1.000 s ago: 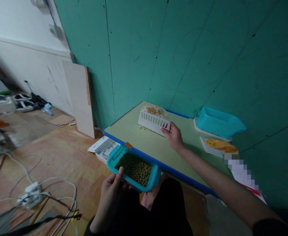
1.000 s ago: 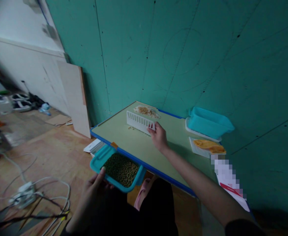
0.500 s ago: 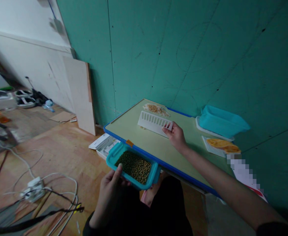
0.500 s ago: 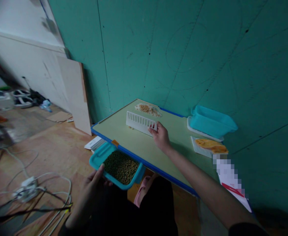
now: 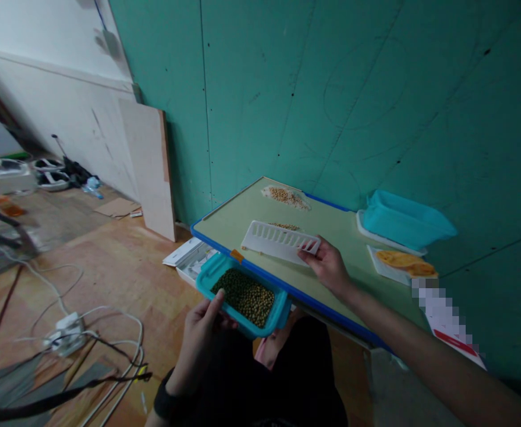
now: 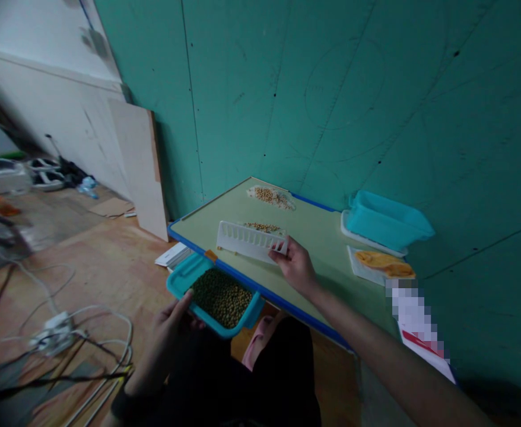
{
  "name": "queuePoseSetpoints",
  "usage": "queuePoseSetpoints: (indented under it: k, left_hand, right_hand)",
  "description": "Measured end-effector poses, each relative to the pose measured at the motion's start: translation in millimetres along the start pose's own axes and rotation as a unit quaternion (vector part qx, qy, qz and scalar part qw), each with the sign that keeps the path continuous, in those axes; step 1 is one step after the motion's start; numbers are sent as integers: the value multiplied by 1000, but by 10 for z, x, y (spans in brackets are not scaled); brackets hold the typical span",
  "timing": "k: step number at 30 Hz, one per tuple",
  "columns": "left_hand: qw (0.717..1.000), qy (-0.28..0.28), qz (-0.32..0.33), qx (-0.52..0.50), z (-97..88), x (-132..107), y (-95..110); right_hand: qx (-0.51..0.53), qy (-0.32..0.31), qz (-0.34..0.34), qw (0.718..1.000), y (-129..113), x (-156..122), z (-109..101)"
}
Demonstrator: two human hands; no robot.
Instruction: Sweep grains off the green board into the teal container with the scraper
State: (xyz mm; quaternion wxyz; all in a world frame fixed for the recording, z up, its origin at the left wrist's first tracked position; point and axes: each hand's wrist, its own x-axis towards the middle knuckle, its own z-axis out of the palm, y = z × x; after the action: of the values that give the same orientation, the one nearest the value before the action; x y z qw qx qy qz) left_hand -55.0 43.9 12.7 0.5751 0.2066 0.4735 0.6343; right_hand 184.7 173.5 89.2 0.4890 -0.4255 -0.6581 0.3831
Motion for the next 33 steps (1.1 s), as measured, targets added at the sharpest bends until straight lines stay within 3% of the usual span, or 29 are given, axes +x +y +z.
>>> queuePoseSetpoints:
  k: [8,12,15,21,25,33]
  left_hand:
    - [1000,3,24,2,-35,25,-15]
    - [1000,16,8,-11,-15,-29,-27]
    - [999,24,0,-34,6,-81,-59]
    - [999,13,-26,-40,55,-141,-128]
    - [999,20,-24,-30,54,-151,-175]
    - [999,13,-22,-28,1,-156,-237]
  right_hand:
    - [-1,-18,0,1000,-182,-415,42]
    - [18,-10,10,1000,-217,-466,22]
    - [30,26,11,999,-179,-309,-96]
    - [41,139,-58,988,100,338,-365]
    - [46,135,-42,989,276,598,-350]
    - [58,108,-40,992,353,771,-185]
